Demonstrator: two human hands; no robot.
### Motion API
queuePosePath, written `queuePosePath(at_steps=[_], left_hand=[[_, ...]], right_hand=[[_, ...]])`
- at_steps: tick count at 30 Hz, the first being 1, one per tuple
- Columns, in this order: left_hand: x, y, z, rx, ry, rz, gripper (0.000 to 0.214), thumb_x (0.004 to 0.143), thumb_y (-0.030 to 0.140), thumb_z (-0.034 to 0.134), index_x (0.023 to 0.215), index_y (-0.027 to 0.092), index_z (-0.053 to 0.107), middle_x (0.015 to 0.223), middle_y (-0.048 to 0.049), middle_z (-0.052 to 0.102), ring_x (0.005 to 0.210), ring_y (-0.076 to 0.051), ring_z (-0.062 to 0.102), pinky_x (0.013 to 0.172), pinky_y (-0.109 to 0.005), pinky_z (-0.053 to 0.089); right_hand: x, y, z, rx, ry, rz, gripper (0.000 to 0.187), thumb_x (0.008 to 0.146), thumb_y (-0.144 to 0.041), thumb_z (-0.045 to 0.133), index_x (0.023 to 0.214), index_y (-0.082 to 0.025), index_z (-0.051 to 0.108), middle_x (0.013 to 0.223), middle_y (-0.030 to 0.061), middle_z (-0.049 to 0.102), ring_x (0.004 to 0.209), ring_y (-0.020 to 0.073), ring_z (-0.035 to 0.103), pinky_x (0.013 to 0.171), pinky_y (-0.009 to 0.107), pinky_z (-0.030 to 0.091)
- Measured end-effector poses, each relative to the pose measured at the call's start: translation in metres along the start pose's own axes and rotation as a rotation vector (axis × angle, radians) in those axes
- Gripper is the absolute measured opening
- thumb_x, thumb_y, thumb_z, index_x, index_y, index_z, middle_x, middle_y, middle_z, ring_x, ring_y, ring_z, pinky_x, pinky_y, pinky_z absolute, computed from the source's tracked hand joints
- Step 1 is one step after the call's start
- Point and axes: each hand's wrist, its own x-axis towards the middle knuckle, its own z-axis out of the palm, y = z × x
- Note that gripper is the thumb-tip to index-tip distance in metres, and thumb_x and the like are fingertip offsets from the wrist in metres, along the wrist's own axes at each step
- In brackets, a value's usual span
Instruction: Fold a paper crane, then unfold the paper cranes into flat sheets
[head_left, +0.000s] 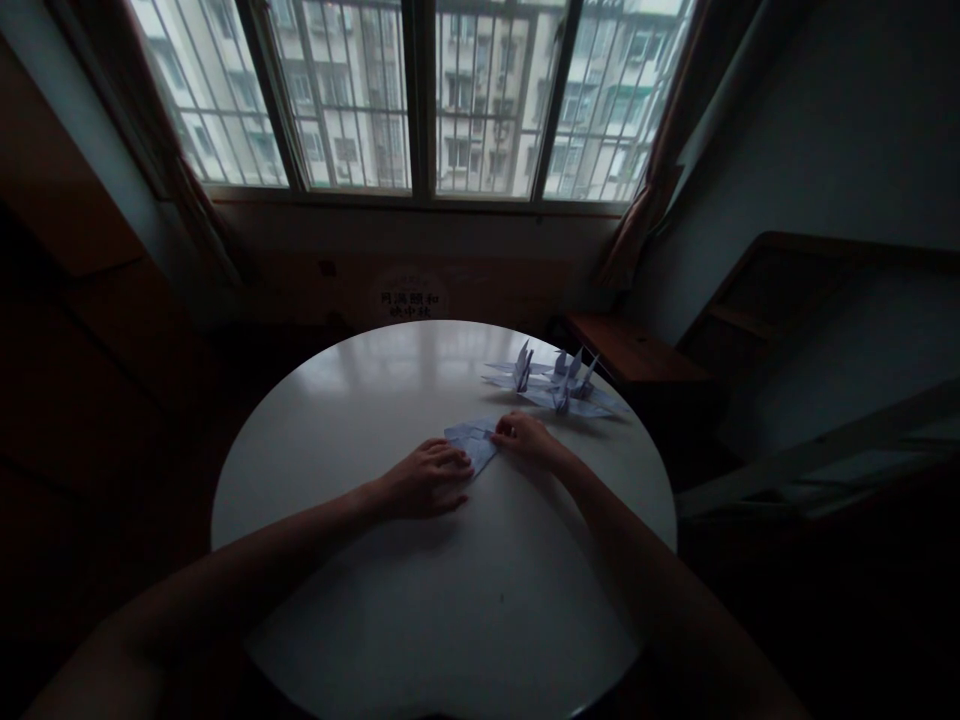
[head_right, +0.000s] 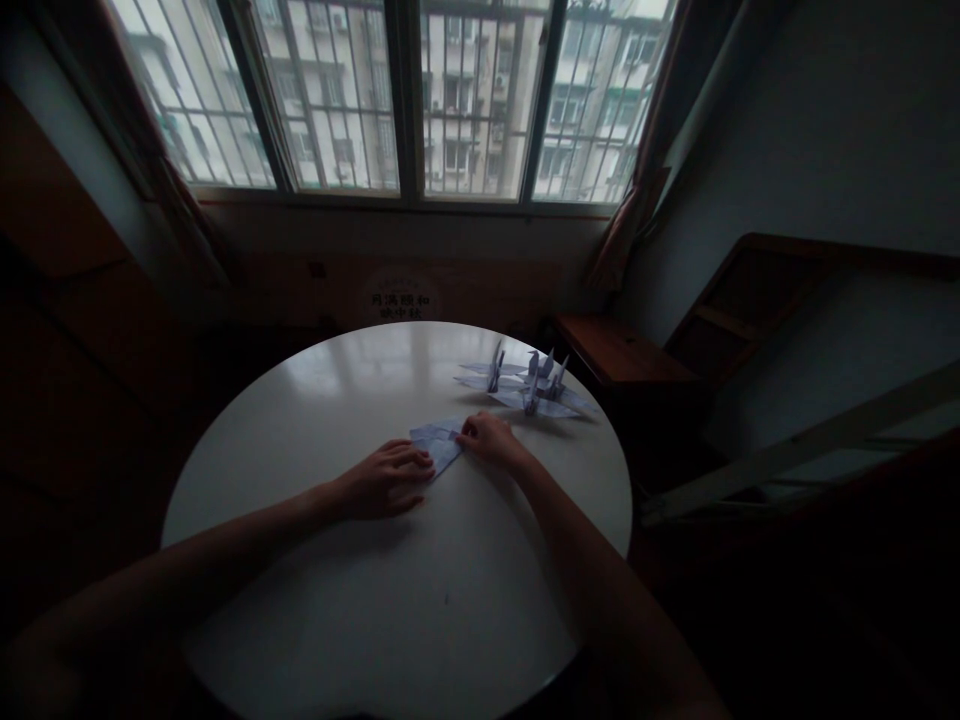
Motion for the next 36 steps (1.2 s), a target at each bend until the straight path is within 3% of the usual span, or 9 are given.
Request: queuePosePath(at_steps=[9, 14, 24, 36], left_hand=[[-0.002, 0.009, -0.014, -0.064, -0.045, 0.014, 0.023, 0.088, 0.038, 0.058, 0.107, 0.033, 0.07, 0.116, -0.0009, 0.067, 0.109, -0.017, 0.061, 0.11, -0.04, 0.032], [-0.003, 0.008, -0.016, -0.094, -0.063, 0.003, 0.019, 0.09, 0.036, 0.057, 0.103, 0.032, 0.071, 0.116, -0.0011, 0.067, 0.107, -0.017, 0.062, 0.108, -0.039, 0.033], [0.0, -0.013, -0.002, -0.046, 0.124, -0.251, 0.015, 0.083, 0.038, 0.067, 0.086, 0.023, 0.07, 0.096, -0.0031, 0.074, 0.096, -0.02, 0.067, 0.096, -0.038, 0.041], [-0.001, -0.028, 0.009, -0.201, 0.245, -0.289, 0.009, 0.082, 0.027, 0.067, 0.077, 0.021, 0.072, 0.094, -0.0042, 0.075, 0.092, -0.019, 0.069, 0.09, -0.034, 0.048]], right_hand=[[-0.004, 0.002, 0.005, 0.068, -0.052, -0.175, 0.021, 0.082, -0.033, 0.067, 0.08, -0.013, 0.069, 0.083, 0.0044, 0.062, 0.069, 0.0117, 0.054, 0.064, 0.022, 0.038], [-0.004, -0.002, 0.004, 0.019, -0.069, -0.187, 0.017, 0.083, -0.029, 0.065, 0.078, -0.013, 0.068, 0.077, 0.0032, 0.062, 0.066, 0.0113, 0.052, 0.062, 0.022, 0.034], [-0.007, -0.02, 0.003, -0.152, -0.03, -0.077, 0.023, 0.089, -0.032, 0.056, 0.08, -0.015, 0.069, 0.079, 0.006, 0.068, 0.069, 0.0144, 0.055, 0.061, 0.025, 0.03], [-0.007, -0.016, 0.008, -0.109, -0.001, -0.057, 0.025, 0.088, -0.033, 0.055, 0.083, -0.015, 0.071, 0.08, 0.0062, 0.07, 0.066, 0.0138, 0.056, 0.06, 0.024, 0.031]])
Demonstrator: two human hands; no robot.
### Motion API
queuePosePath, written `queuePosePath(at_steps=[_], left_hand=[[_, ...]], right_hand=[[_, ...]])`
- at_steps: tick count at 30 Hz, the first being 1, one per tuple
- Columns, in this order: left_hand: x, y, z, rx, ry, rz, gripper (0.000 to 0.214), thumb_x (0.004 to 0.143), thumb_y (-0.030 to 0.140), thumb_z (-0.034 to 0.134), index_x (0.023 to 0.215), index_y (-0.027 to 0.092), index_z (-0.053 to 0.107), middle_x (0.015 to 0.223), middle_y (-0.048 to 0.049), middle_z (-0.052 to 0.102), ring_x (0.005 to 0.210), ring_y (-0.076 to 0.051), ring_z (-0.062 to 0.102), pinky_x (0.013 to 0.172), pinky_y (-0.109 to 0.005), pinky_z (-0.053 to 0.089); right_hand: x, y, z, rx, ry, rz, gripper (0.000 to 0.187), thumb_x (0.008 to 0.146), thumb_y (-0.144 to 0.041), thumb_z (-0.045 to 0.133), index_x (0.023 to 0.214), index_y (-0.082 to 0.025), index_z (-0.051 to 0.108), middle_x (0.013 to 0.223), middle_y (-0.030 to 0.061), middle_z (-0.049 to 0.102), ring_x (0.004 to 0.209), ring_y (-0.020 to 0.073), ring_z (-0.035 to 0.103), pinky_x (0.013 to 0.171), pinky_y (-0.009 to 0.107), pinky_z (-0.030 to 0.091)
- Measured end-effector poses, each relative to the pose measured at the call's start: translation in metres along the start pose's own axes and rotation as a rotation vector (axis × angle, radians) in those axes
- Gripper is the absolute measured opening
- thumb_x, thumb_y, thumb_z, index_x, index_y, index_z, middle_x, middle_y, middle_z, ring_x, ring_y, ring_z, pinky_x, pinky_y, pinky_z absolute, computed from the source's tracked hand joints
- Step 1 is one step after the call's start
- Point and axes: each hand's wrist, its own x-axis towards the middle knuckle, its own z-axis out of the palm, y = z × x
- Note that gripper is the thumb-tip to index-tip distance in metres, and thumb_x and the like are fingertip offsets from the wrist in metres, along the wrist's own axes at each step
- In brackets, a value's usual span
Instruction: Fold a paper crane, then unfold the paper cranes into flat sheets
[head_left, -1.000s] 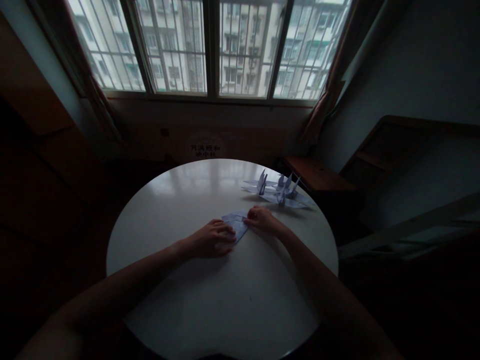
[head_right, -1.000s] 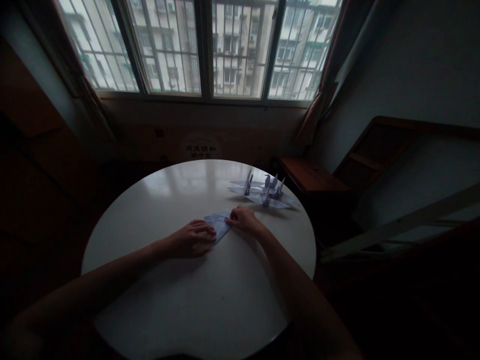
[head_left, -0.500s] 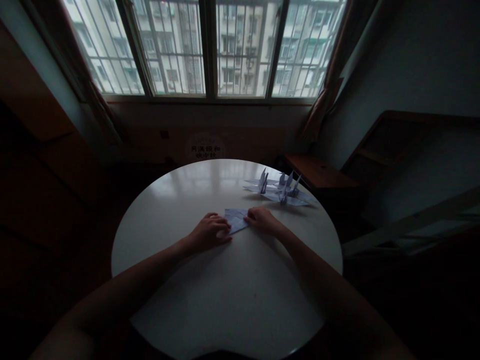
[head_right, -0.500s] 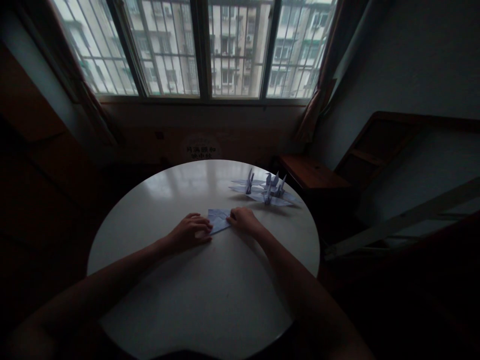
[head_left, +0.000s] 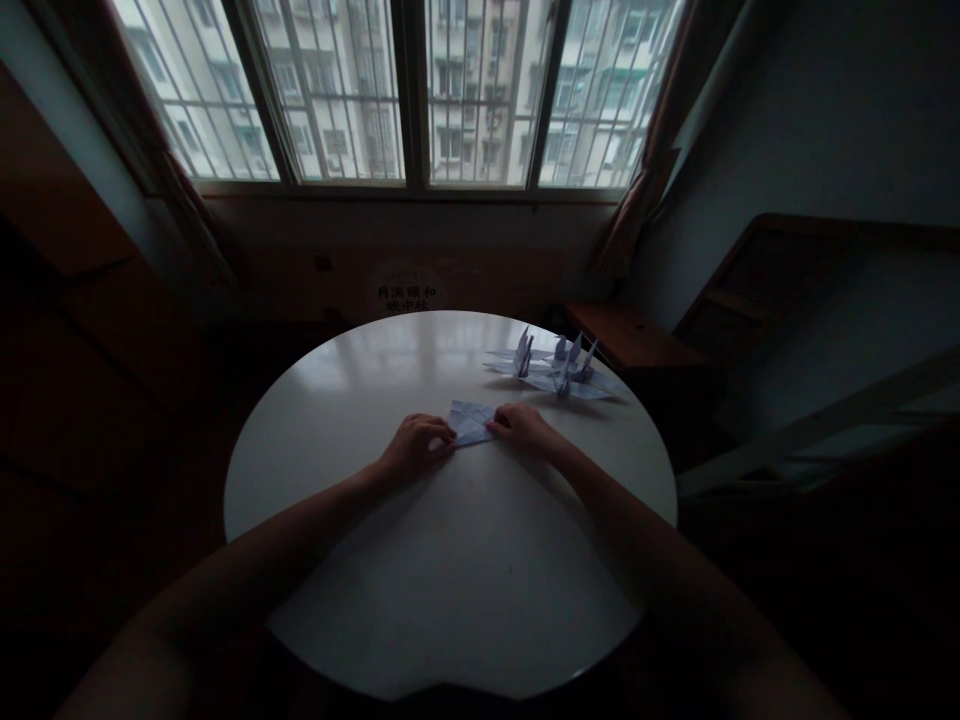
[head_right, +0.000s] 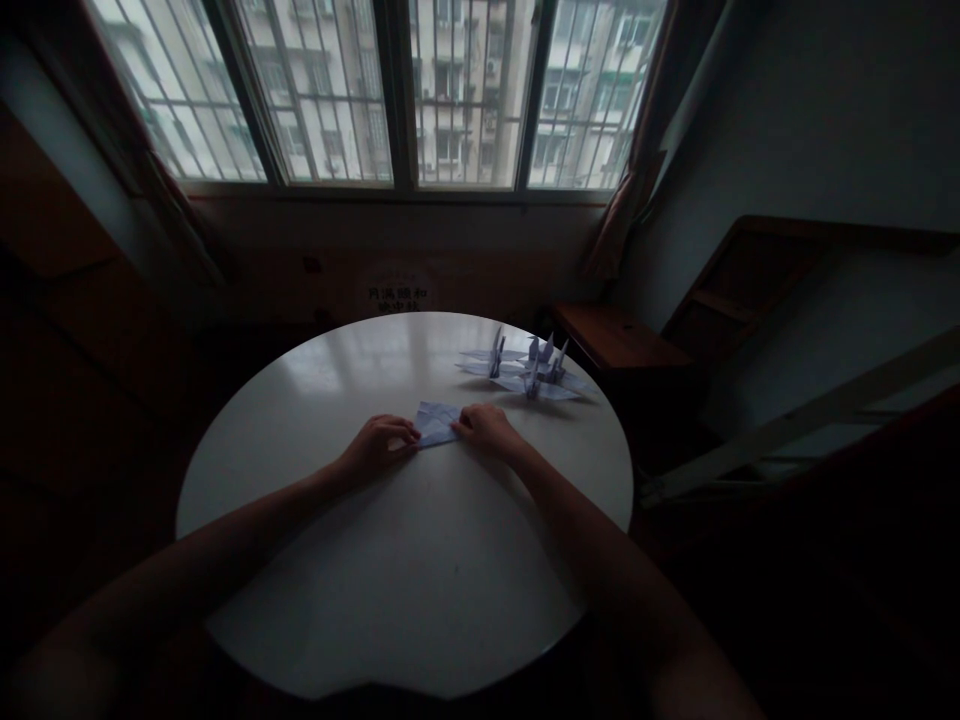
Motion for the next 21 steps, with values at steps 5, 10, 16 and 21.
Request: queuePosePath(at_steps=[5, 10, 16, 21], left_hand=[[0.001, -0.006, 0.0, -0.123, 0.074, -0.013, 0.007, 0.079, 0.024, 0.07, 0.076, 0.019, 0.073, 0.088, -0.0059, 0.076, 0.086, -0.019, 0.07, 0.085, -0.032, 0.052], [-0.001, -0.009, 0.002, -0.274, 0.112, -0.078, 0.008, 0.075, 0.025, 0.072, 0.076, 0.017, 0.073, 0.087, -0.0074, 0.075, 0.088, -0.021, 0.07, 0.087, -0.034, 0.054], [-0.001, -0.013, 0.005, -0.372, 0.115, -0.116, 0.012, 0.075, 0.028, 0.07, 0.073, 0.015, 0.071, 0.087, -0.0087, 0.074, 0.088, -0.02, 0.069, 0.083, -0.034, 0.055], [0.001, -0.011, -0.001, -0.165, 0.099, 0.039, 0.004, 0.077, 0.02, 0.068, 0.073, 0.019, 0.07, 0.086, -0.0052, 0.074, 0.095, -0.021, 0.066, 0.093, -0.038, 0.049]], right_hand=[[0.002, 0.005, 0.004, 0.043, -0.016, -0.006, 0.026, 0.088, -0.035, 0.057, 0.082, -0.014, 0.071, 0.075, 0.0055, 0.068, 0.064, 0.013, 0.054, 0.057, 0.024, 0.029], [0.004, 0.011, 0.008, 0.109, -0.008, -0.035, 0.025, 0.087, -0.034, 0.06, 0.078, -0.013, 0.069, 0.07, 0.0038, 0.065, 0.062, 0.0121, 0.052, 0.057, 0.023, 0.029], [0.005, 0.011, 0.011, 0.289, 0.08, -0.142, 0.022, 0.076, -0.034, 0.071, 0.077, -0.012, 0.067, 0.069, 0.0007, 0.057, 0.061, 0.0108, 0.047, 0.058, 0.022, 0.032], [0.005, 0.007, 0.014, 0.458, 0.057, -0.296, 0.011, 0.069, -0.02, 0.073, 0.076, -0.013, 0.068, 0.077, 0.0011, 0.055, 0.066, 0.011, 0.05, 0.064, 0.023, 0.04]])
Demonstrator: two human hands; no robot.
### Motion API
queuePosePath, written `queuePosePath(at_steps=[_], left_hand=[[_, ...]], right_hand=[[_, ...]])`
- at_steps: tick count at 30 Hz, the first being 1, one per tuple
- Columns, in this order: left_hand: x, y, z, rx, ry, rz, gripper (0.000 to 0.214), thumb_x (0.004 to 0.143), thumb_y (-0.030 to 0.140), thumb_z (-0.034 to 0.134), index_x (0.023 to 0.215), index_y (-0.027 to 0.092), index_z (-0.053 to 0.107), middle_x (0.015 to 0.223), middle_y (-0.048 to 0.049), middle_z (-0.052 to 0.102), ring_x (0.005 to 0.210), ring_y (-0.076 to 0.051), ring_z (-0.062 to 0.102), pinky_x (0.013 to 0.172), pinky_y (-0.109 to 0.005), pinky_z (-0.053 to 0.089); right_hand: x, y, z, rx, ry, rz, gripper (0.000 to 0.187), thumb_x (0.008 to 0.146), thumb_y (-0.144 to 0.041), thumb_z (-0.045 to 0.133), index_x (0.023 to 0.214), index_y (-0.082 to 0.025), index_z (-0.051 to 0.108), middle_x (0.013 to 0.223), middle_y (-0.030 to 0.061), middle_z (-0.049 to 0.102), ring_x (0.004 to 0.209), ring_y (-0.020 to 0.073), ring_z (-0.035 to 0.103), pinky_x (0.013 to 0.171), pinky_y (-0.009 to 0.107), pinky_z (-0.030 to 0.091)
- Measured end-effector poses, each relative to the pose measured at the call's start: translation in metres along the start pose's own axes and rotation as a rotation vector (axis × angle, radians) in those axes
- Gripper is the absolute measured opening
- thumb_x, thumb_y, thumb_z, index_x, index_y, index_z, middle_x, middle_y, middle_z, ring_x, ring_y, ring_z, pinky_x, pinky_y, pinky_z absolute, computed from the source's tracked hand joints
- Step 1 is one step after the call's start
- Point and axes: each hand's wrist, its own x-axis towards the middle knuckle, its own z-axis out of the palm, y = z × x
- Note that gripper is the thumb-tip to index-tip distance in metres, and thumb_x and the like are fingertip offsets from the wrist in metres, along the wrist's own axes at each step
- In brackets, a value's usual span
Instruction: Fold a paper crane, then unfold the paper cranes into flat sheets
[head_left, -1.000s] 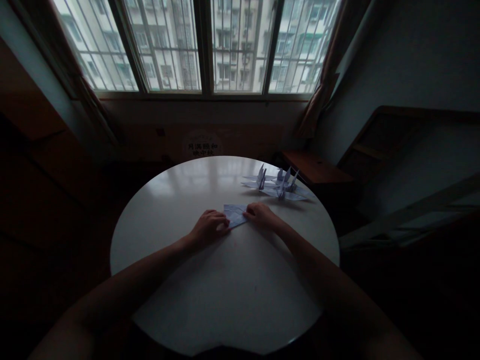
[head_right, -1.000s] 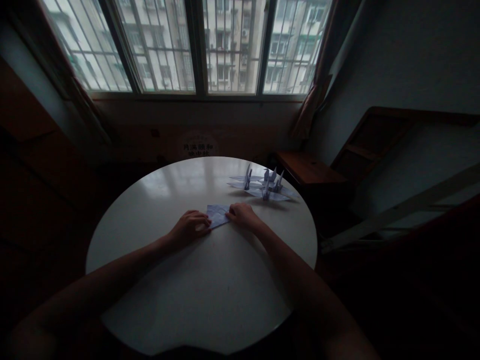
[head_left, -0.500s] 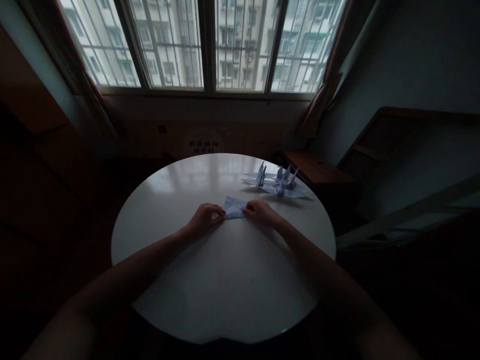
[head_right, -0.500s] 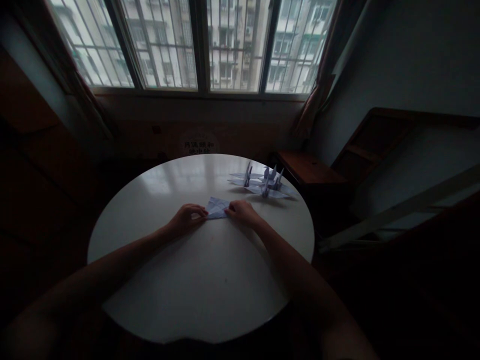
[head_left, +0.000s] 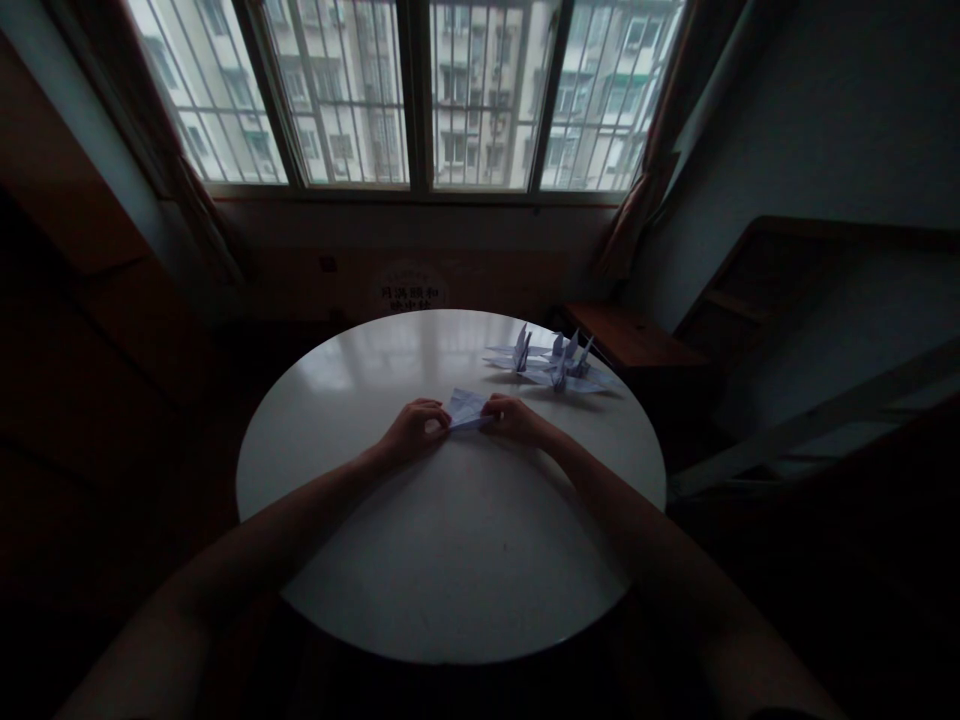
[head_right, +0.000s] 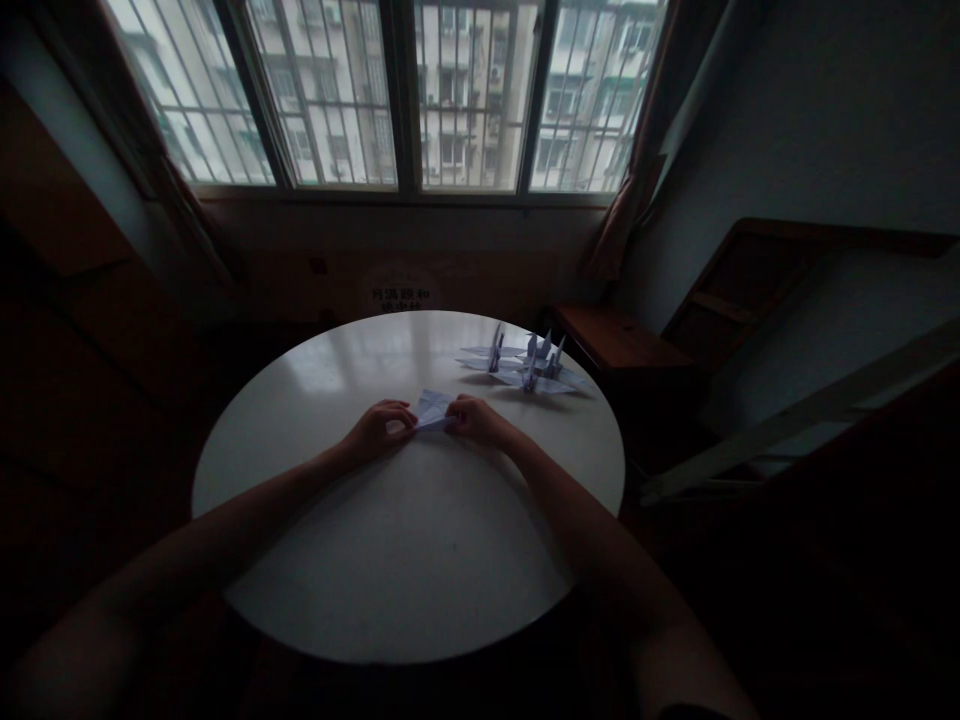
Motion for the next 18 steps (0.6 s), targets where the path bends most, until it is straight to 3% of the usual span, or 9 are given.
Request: queuePosePath(at_steps=[6, 18], left_hand=[[0.0, 0.006, 0.0, 0.188, -0.101, 0.135, 0.006, 0.082, 0.021, 0.064, 0.08, 0.02, 0.071, 0.091, -0.0063, 0.072, 0.089, -0.019, 0.065, 0.084, -0.032, 0.05], [-0.001, 0.013, -0.002, 0.298, -0.11, 0.034, 0.01, 0.085, 0.019, 0.061, 0.081, 0.019, 0.07, 0.089, -0.0064, 0.071, 0.081, -0.018, 0.065, 0.078, -0.03, 0.048]], right_hand=[[-0.001, -0.003, -0.005, 0.058, -0.069, -0.01, 0.009, 0.072, -0.022, 0.071, 0.074, -0.013, 0.071, 0.075, 0.0021, 0.056, 0.066, 0.0117, 0.052, 0.062, 0.024, 0.041], [-0.002, 0.001, -0.003, -0.008, -0.063, -0.01, 0.016, 0.079, -0.027, 0.063, 0.075, -0.012, 0.068, 0.074, 0.0009, 0.053, 0.063, 0.0104, 0.047, 0.06, 0.023, 0.037]])
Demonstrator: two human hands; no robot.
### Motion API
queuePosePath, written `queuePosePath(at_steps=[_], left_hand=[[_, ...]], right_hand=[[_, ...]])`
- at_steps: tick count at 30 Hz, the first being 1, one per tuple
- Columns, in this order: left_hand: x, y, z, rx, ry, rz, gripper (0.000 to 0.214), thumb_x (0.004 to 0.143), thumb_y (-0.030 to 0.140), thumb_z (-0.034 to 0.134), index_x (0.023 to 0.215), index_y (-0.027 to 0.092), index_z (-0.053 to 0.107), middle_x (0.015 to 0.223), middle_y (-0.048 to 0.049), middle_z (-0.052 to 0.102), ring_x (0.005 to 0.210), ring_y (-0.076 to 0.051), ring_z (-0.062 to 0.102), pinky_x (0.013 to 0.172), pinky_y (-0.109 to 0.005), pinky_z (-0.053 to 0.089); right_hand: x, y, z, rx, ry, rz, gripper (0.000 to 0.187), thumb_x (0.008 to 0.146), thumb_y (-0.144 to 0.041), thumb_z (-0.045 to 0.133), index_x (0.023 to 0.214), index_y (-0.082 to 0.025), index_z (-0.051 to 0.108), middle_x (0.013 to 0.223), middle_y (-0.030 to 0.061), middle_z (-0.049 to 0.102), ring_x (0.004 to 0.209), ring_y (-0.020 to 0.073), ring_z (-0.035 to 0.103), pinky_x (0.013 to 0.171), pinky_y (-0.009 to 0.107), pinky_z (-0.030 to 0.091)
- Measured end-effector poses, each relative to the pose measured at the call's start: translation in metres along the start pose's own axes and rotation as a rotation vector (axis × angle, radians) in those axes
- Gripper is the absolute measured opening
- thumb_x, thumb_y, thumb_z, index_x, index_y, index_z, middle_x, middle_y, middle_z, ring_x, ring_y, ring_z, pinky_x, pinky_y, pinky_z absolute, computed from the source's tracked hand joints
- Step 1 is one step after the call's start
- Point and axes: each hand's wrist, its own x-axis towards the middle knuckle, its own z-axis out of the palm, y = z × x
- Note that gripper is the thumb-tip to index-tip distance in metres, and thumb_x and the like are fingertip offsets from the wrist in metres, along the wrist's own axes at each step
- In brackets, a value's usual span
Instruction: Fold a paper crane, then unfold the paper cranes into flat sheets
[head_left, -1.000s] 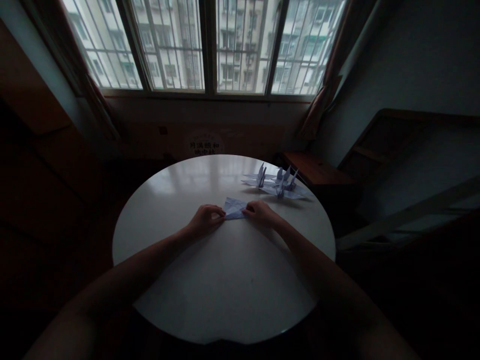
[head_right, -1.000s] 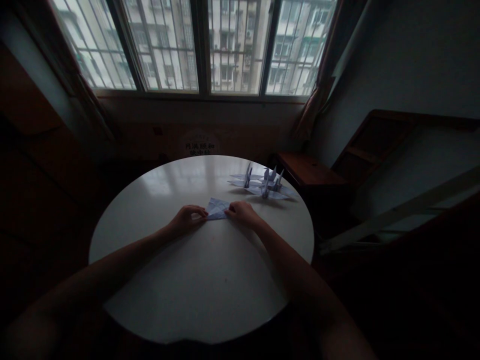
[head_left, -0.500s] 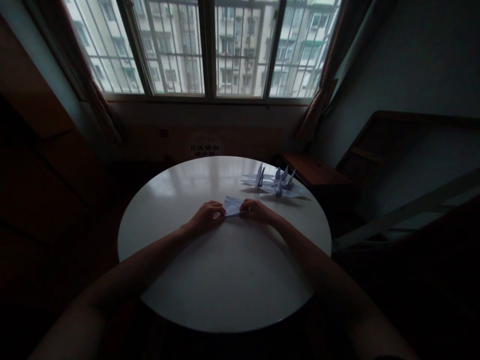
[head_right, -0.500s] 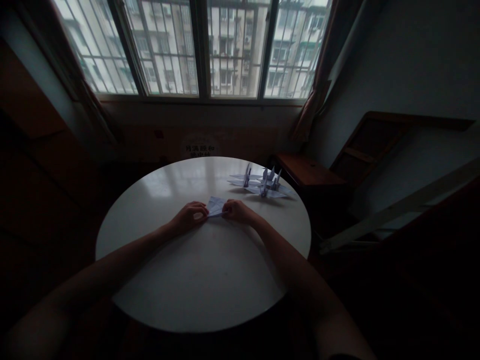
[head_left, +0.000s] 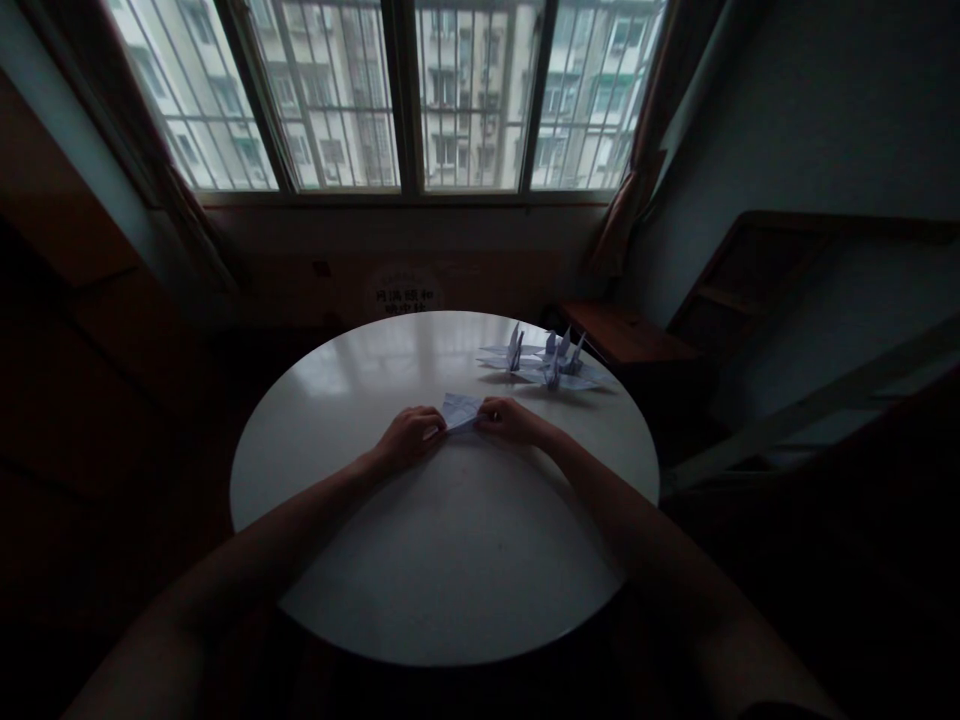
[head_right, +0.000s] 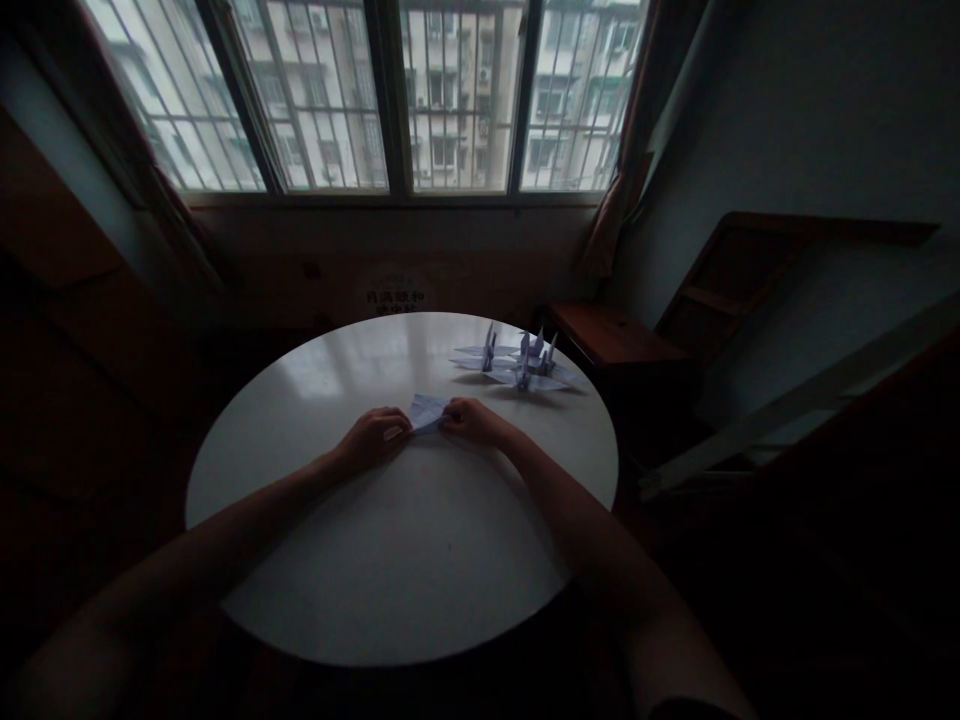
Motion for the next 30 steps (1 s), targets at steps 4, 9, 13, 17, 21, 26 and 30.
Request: queuePosePath(at_steps=[4, 9, 13, 17, 21, 26, 30], left_hand=[[-0.0003, 0.0008, 0.0003, -0.037, 0.014, -0.01, 0.012, 0.086, 0.02, 0.059, 0.082, 0.018, 0.07, 0.088, -0.0068, 0.07, 0.081, -0.017, 0.065, 0.076, -0.028, 0.049], [0.0011, 0.0033, -0.0018, -0.064, 0.021, -0.026, 0.013, 0.086, 0.022, 0.059, 0.08, 0.018, 0.07, 0.086, -0.007, 0.07, 0.078, -0.017, 0.065, 0.074, -0.028, 0.049], [0.0021, 0.0031, -0.0042, -0.106, 0.001, -0.025, 0.018, 0.088, 0.027, 0.058, 0.08, 0.018, 0.072, 0.087, -0.0074, 0.071, 0.078, -0.017, 0.065, 0.074, -0.028, 0.05], [0.0013, 0.0009, -0.0035, -0.116, 0.012, -0.022, 0.015, 0.086, 0.028, 0.062, 0.079, 0.019, 0.071, 0.086, -0.0067, 0.07, 0.078, -0.017, 0.065, 0.073, -0.028, 0.05], [0.0001, -0.0012, -0.0017, -0.119, 0.012, -0.042, 0.014, 0.085, 0.027, 0.062, 0.078, 0.019, 0.071, 0.086, -0.0059, 0.07, 0.076, -0.016, 0.065, 0.072, -0.026, 0.049], [0.0, -0.0023, -0.0016, -0.129, 0.006, -0.056, 0.014, 0.085, 0.026, 0.061, 0.078, 0.018, 0.07, 0.085, -0.0056, 0.069, 0.075, -0.015, 0.064, 0.071, -0.025, 0.048], [0.0003, -0.0005, -0.0031, -0.127, 0.002, -0.046, 0.014, 0.085, 0.026, 0.061, 0.078, 0.017, 0.069, 0.085, -0.0061, 0.069, 0.076, -0.016, 0.064, 0.072, -0.026, 0.048]], right_hand=[[0.0005, 0.0017, 0.0019, -0.018, 0.015, 0.001, 0.019, 0.081, -0.03, 0.06, 0.076, -0.013, 0.066, 0.073, 0.0005, 0.052, 0.062, 0.0103, 0.045, 0.06, 0.023, 0.036], [0.0003, 0.0028, 0.0027, -0.009, 0.034, -0.009, 0.024, 0.082, -0.034, 0.059, 0.072, -0.013, 0.064, 0.07, -0.0011, 0.048, 0.062, 0.0101, 0.043, 0.06, 0.023, 0.034], [-0.0004, 0.0033, 0.0021, 0.016, 0.028, 0.008, 0.027, 0.082, -0.038, 0.058, 0.074, -0.013, 0.065, 0.07, -0.0012, 0.048, 0.062, 0.0101, 0.042, 0.059, 0.023, 0.033], [-0.0007, 0.0028, 0.0011, 0.026, 0.018, 0.01, 0.027, 0.081, -0.038, 0.058, 0.076, -0.013, 0.066, 0.069, -0.0009, 0.049, 0.063, 0.011, 0.043, 0.059, 0.023, 0.033], [-0.001, 0.0008, -0.0002, 0.021, 0.012, 0.021, 0.027, 0.081, -0.039, 0.058, 0.077, -0.013, 0.067, 0.069, -0.0006, 0.05, 0.063, 0.0114, 0.044, 0.06, 0.023, 0.034], [-0.0005, 0.0024, 0.0003, 0.019, 0.011, 0.01, 0.027, 0.081, -0.038, 0.058, 0.077, -0.013, 0.066, 0.069, -0.0005, 0.05, 0.064, 0.0118, 0.044, 0.061, 0.024, 0.034], [-0.0002, 0.007, 0.0018, 0.016, 0.015, 0.003, 0.028, 0.082, -0.04, 0.058, 0.08, -0.013, 0.067, 0.069, -0.0008, 0.051, 0.064, 0.0116, 0.045, 0.061, 0.024, 0.034]])
